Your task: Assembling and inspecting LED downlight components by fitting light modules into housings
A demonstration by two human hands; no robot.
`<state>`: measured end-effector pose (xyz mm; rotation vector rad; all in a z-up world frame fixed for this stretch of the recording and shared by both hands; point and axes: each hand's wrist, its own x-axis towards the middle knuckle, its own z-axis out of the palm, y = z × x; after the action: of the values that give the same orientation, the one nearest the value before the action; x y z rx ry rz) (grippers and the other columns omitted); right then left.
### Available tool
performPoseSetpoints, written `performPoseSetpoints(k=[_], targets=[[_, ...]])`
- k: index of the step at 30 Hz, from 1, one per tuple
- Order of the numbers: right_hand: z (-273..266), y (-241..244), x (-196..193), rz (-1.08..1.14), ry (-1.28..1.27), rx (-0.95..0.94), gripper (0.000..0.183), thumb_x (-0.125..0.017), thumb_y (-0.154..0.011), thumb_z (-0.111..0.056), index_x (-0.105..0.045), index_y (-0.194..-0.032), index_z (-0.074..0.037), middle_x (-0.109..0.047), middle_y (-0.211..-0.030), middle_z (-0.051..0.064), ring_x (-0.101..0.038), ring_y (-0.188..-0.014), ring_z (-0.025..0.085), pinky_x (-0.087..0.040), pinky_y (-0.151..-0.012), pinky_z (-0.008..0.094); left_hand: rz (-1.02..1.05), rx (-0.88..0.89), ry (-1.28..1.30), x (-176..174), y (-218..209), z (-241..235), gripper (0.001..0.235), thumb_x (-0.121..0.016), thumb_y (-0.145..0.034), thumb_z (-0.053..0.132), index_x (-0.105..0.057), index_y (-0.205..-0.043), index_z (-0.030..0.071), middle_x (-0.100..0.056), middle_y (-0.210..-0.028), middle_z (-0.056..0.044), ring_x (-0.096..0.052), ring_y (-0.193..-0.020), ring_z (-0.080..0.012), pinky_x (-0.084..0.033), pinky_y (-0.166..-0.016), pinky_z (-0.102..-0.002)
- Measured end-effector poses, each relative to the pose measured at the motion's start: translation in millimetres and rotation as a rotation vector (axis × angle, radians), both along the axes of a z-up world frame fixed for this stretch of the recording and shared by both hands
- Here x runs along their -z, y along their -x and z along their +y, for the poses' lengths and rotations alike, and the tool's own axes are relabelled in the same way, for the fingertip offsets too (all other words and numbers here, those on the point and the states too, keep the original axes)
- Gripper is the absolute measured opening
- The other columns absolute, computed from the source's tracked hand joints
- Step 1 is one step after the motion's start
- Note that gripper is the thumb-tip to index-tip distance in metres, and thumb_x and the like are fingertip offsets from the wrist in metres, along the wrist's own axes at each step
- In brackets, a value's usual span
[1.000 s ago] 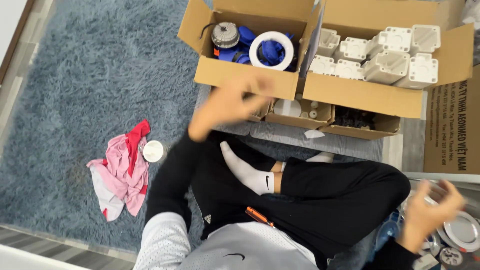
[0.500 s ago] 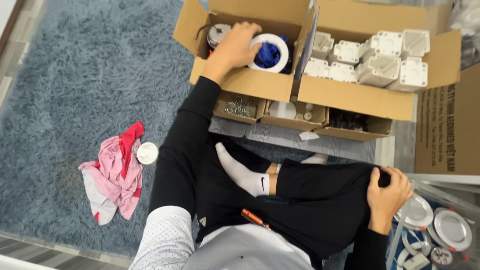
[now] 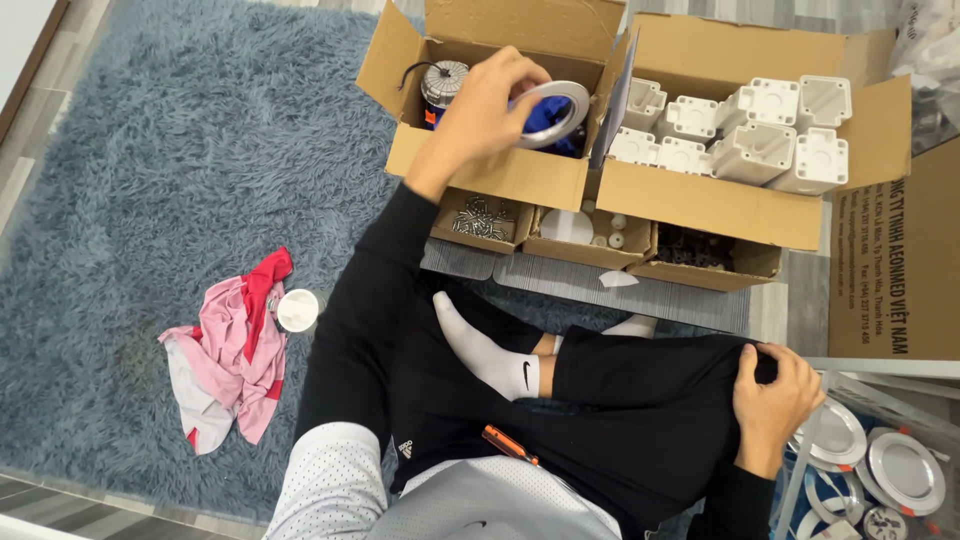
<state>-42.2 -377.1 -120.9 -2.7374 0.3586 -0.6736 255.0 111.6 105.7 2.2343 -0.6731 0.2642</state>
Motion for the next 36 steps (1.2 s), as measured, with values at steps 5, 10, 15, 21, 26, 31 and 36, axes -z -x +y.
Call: performPoseSetpoints(k=[5,10,15,21,26,31,36], targets=[[17.4,-4.2,-19.3,-0.047,-0.01,-0.05,0.011,-0.077,-0.116,-0.021,-0.082,-0.122,-0.013,-0.078,-0.134,0.007,-0.068,-0.13,0.03,-0.038,-0.118,0.05,-0.415,0.017,-0.073,24.1,27.5,-0.4,0.014,-0.076,-0.101,0.002,-0.071,-0.114,0.005,-0.059,-0.104,-0.005,-0.06,-0.087,-0.017,-0.053,-0.07,-0.026],[92.8,-25.1,-100.9,-0.169,-0.315,-0.464,0.004,-0.076,-0.111,0.003,-0.078,-0.11,0.005,-0.079,-0.114,0.02,-0.074,-0.108,0.03,-0.058,-0.104,0.04,-0.509,0.054,-0.185,48.1,62.3,3.6,0.018,-0.081,-0.099,0.008,-0.071,-0.115,0.005,-0.066,-0.109,-0.009,-0.056,-0.088,-0.0177,-0.045,-0.075,-0.03],[167.3,-69.3,-177.7,-0.211,-0.361,-0.791,0.016,-0.081,-0.1,-0.005,-0.08,-0.116,-0.006,-0.08,-0.118,0.015,-0.077,-0.113,0.039,-0.059,-0.097,0.048,-0.467,0.022,-0.152,36.9,98.5,-2.2,0.008,-0.076,-0.099,0.007,-0.079,-0.1,0.015,-0.067,-0.101,-0.003,-0.066,-0.097,-0.0217,-0.056,-0.085,-0.035],[226.6,-122.4,-221.6,0.213,-0.054,-0.998,0.051,-0.064,-0.109,-0.034,-0.066,-0.141,0.006,-0.068,-0.137,0.034,-0.066,-0.13,0.052,-0.051,-0.11,0.061,-0.444,0.013,-0.07,47.8,113.1,-4.9,0.015,-0.078,-0.098,0.007,-0.08,-0.108,0.018,-0.067,-0.104,0.001,-0.068,-0.1,-0.0204,-0.054,-0.084,-0.035],[252.7,-152.2,-215.6,0.627,0.099,-0.897,0.077,-0.042,-0.115,-0.059,-0.065,-0.141,0.01,-0.066,-0.136,0.043,-0.065,-0.13,0.059,-0.049,-0.113,0.065,-0.447,-0.022,0.015,62.5,116.9,-10.5,0.014,-0.079,-0.097,0.009,-0.08,-0.106,0.019,-0.067,-0.105,0.003,-0.066,-0.102,-0.0182,-0.052,-0.084,-0.033],[261.8,-180.5,-189.3,0.858,0.092,-0.829,0.081,-0.03,-0.108,-0.075,-0.071,-0.146,-0.016,-0.059,-0.154,0.033,-0.062,-0.135,0.058,-0.053,-0.11,0.065,-0.444,-0.02,0.045,74.0,116.9,-14.3,0.013,-0.078,-0.097,0.01,-0.08,-0.106,0.019,-0.065,-0.104,0.002,-0.066,-0.102,-0.0196,-0.052,-0.083,-0.034],[268.0,-182.5,-192.5,0.891,0.06,-0.777,0.084,-0.033,-0.104,-0.078,-0.079,-0.134,-0.014,-0.07,-0.139,0.032,-0.069,-0.124,0.058,-0.058,-0.101,0.066,-0.439,-0.008,0.038,79.9,117.9,-16.9,0.013,-0.08,-0.096,0.008,-0.08,-0.105,0.018,-0.067,-0.104,0.001,-0.066,-0.102,-0.0213,-0.052,-0.083,-0.035]])
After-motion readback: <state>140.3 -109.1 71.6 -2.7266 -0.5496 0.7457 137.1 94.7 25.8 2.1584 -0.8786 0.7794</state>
